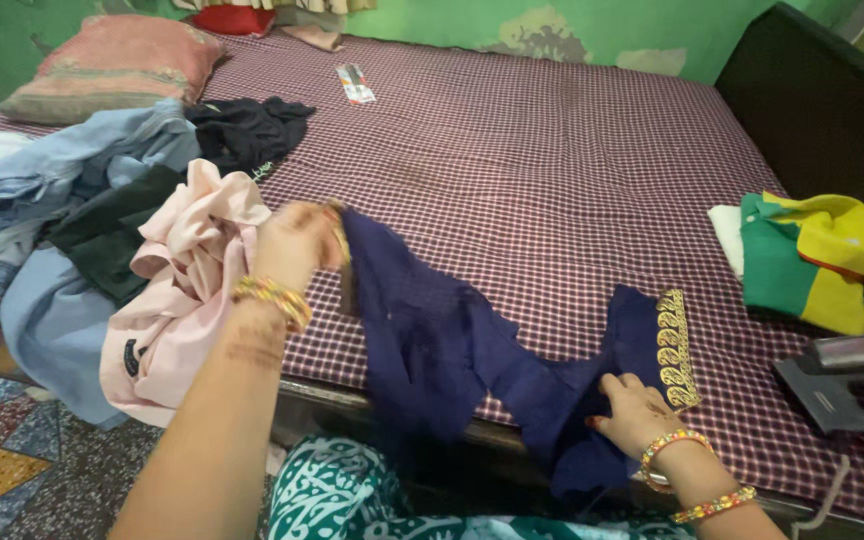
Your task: The person irons a dark blue garment with gold embroidery on a bed. They smooth the fabric, use an iron to press the material, and adjust the garment's position to ensure even coverage. The person also fastens buttons on the garment during the process.
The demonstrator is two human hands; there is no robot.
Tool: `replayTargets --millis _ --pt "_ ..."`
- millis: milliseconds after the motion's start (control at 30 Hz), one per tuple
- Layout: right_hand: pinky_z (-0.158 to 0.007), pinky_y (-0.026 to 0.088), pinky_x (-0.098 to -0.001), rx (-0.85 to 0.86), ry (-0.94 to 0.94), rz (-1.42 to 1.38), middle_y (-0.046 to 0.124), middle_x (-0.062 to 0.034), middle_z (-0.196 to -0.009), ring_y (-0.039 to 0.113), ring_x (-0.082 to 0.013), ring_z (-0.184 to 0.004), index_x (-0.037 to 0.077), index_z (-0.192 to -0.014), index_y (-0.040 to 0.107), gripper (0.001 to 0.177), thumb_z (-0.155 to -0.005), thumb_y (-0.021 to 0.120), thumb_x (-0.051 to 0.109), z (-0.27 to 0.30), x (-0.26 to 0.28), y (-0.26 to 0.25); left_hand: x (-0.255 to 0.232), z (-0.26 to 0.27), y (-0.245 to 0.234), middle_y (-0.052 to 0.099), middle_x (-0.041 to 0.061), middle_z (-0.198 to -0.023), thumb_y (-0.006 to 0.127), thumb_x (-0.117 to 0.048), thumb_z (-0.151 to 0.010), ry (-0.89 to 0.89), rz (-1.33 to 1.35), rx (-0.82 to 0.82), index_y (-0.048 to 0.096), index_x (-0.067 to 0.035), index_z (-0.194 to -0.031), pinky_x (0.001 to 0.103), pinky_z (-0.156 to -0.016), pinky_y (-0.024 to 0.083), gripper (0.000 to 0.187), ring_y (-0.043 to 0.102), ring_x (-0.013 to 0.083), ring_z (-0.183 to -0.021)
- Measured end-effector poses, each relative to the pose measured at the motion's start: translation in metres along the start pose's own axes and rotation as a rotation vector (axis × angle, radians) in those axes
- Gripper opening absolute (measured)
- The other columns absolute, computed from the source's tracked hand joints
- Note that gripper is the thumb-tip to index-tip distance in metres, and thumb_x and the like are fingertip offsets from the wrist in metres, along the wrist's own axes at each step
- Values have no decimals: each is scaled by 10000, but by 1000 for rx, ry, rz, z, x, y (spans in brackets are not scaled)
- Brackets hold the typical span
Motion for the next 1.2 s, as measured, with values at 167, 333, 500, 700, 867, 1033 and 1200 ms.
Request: replayTargets --millis 167,333,500,700,867,1033,1200 --pt "-1125 475 -447 -2 20 -26 525 -54 -1431 542 -308 -1338 231 -1368 532 590 -874 741 477 -1 -3 1 36 -22 -56 654 208 -1094 655 -98 -852 3 -129 -418 512 52 -1267 384 -741 528 464 648 242 -868" --pt "-1110 489 -425 -3 2 -52 536 -48 -1416 574 -314 -1296 226 -1353 526 593 -866 748 479 -4 -5 4 82 24 -21 583 286 -1346 785 -164 -813 100 -632 -340 546 72 -1336 432 -1093 403 621 535 403 -1280" --pt "-1113 494 -411 -4 -5 -58 539 -60 -1408 581 -305 -1301 220 -1319 550 579 -851 763 487 -13 -8 8 108 77 30 679 142 -1289 731 -243 -869 -15 -745 -64 716 -61 -1186 408 -1092 471 366 619 333 -1231" --pt "-1101 497 -417 -55 -26 -39 530 -67 -1423 580 -326 -1296 208 -1338 535 603 -849 761 478 -21 -14 18 124 115 37 656 129 -1290 730 -255 -841 77 -771 -62 683 -86 -1228 461 -1051 456 424 583 354 -1227" --pt "-1094 532 -399 -43 -37 -21 545 -91 -1411 629 -327 -1266 207 -1363 525 644 -843 765 502 -29 -14 22 155 108 -17 662 177 -1291 741 -249 -843 -19 -743 -464 673 -63 -1239 488 -1057 441 442 580 384 -1220" --pt "-1106 516 -434 20 17 30 505 -96 -1461 589 -361 -1300 216 -1404 497 641 -882 749 489 -27 -11 19 187 84 -37 673 241 -1204 811 -329 -824 -255 -630 -464 643 -19 -1267 491 -1007 472 566 627 404 -1144" --pt "-1117 518 -430 46 35 37 478 -100 -1489 583 -367 -1316 221 -1422 477 652 -887 754 470 -24 -3 13 194 80 -30 704 169 -1167 755 -352 -848 -692 -92 -446 580 -38 -1325 503 -896 587 597 721 350 -971"
Point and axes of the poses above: each hand's wrist, its own z-axis away from the middle knuckle, its own y-axis out of the palm, x = y × z, the point moved 8 cm from there along -z, towards the middle knuckle
